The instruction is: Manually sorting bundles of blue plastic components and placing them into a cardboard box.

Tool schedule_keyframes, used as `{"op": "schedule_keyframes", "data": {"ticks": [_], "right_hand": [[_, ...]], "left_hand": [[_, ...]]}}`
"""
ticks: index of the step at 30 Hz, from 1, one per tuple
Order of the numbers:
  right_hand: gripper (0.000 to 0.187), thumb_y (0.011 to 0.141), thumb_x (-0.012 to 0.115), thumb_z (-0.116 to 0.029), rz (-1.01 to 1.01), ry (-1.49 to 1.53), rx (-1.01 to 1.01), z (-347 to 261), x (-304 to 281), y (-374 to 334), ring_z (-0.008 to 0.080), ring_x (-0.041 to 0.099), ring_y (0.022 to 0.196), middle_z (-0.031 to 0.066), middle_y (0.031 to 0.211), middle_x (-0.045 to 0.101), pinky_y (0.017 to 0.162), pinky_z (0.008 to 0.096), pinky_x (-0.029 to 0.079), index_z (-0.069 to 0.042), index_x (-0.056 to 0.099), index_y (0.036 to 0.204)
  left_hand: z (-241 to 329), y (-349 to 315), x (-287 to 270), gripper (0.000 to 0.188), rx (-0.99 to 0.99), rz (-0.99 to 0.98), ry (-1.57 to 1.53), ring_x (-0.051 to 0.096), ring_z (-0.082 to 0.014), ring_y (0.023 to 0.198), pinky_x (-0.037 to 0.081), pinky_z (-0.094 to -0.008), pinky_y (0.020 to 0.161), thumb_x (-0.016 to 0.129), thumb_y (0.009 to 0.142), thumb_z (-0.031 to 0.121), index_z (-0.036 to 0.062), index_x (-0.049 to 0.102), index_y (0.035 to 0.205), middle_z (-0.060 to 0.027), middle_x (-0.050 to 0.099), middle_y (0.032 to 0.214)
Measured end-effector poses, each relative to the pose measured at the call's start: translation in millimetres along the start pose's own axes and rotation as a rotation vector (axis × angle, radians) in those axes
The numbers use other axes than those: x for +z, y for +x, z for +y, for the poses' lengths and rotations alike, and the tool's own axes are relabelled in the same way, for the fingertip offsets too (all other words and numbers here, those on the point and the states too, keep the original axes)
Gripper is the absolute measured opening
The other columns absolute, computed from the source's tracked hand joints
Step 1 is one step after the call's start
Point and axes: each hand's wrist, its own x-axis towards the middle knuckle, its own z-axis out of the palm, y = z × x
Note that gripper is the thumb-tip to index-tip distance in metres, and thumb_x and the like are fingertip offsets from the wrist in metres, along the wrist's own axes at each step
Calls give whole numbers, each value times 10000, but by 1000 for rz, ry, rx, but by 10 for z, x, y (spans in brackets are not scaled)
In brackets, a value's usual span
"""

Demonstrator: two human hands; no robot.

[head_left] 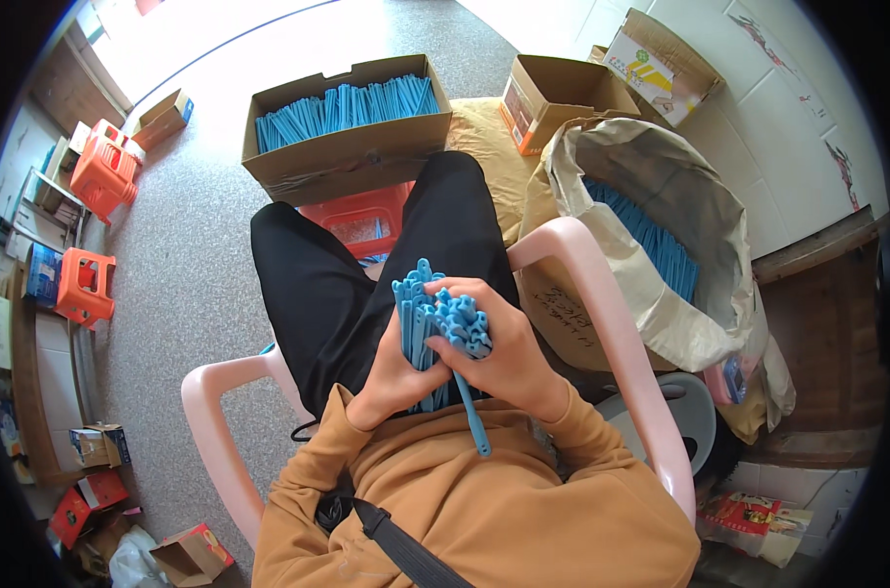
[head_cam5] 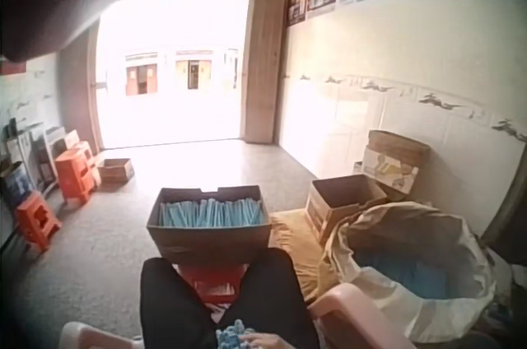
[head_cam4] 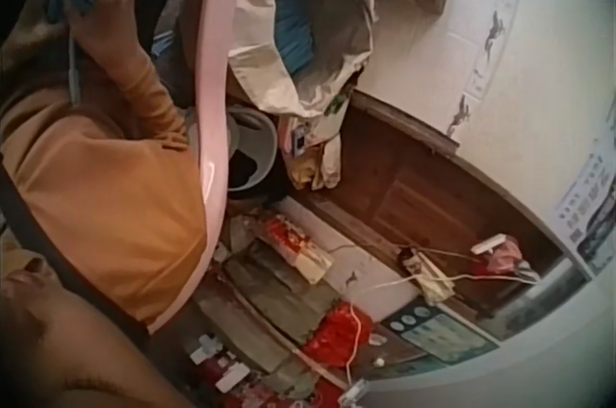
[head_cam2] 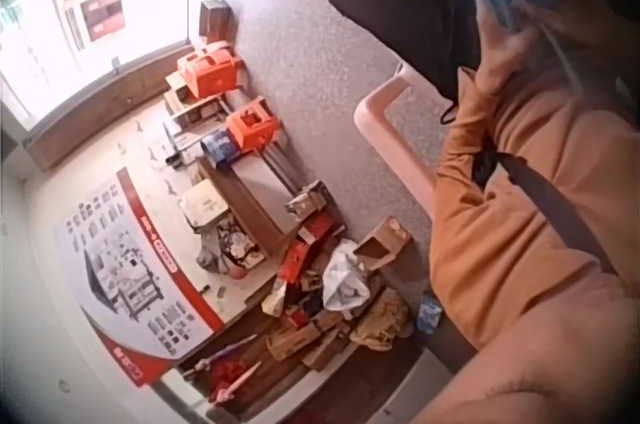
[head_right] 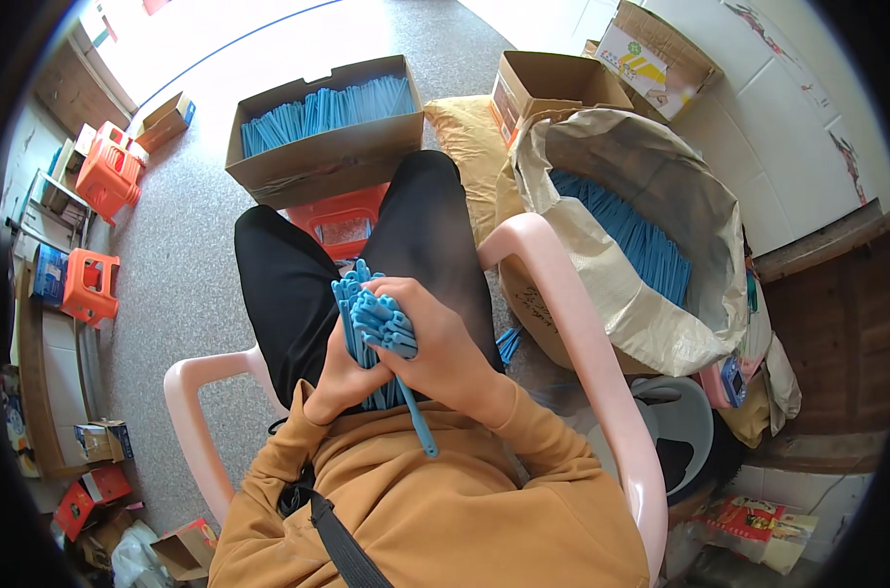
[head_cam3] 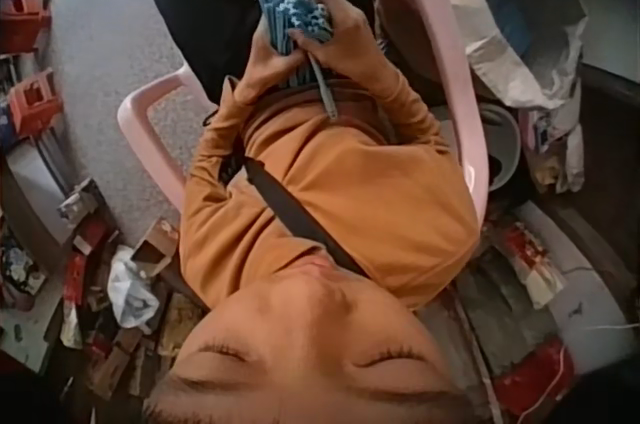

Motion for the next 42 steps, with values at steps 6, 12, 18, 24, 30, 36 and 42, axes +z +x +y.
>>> {"op": "schedule_keyframes", "data": {"ticks": [6, 12, 18, 24, 30, 36, 42], "right_hand": [[367, 684, 667, 28, -55, 79, 151, -31, -63, 16, 179, 574, 919, 97, 994, 577, 793, 283, 457, -35, 478, 992], [371, 675, 651, 50, -126, 232, 160, 114, -82, 19, 151, 563, 882, 80, 940, 574, 807, 267, 441, -50, 476, 987], [394, 673, 670, 45, 23, 9, 50, 39, 21, -9, 182, 584, 824, 112, 915, 567, 719, 268, 468, -45, 457, 993], [403, 671, 694, 25, 94, -57, -101, 96, 65, -23, 172, 595, 765, 117, 901, 567, 629, 249, 472, -43, 448, 983], [394, 657, 704, 14, 80, 4, 77, 35, 64, -42, 133, 606, 717, 75, 819, 585, 637, 240, 482, -31, 467, 969], [384, 684, 670, -23, 167, -111, 93, -1, 200, -49, 158, 635, 739, 74, 796, 630, 659, 257, 504, -22, 478, 1016], [416, 676, 705, -67, 176, -150, 85, -10, 196, -15, 202, 641, 746, 101, 815, 625, 648, 277, 502, -29, 485, 1027]], "left_hand": [[-55, 31, -28, 527, -52, 2, -34, 518, -79, 819, 439, -221, 701, 620, 642, 15, 12, 404, 1122, -18, 524, 903], [-22, 49, -60, 521, -88, -46, -127, 516, -71, 814, 444, -219, 689, 631, 636, 12, 10, 412, 1109, -19, 527, 905], [-9, 25, -17, 551, -59, 17, -107, 518, -87, 861, 442, -234, 731, 651, 638, 20, 12, 407, 1131, -33, 528, 949], [16, 44, 15, 565, -41, 84, -26, 517, -97, 881, 433, -247, 769, 674, 640, 37, 25, 409, 1139, -38, 529, 949], [-23, 16, -37, 617, -21, 13, -75, 504, -110, 950, 420, -253, 811, 657, 629, 21, 16, 388, 1184, -50, 519, 1008], [-111, -2, -86, 661, 15, -20, -100, 484, -134, 1005, 390, -268, 866, 642, 605, 8, 13, 370, 1208, -68, 494, 1070], [-109, -20, -86, 681, 17, -8, -37, 495, -149, 996, 396, -272, 859, 637, 601, -8, 19, 342, 1214, -70, 494, 1057]]}}
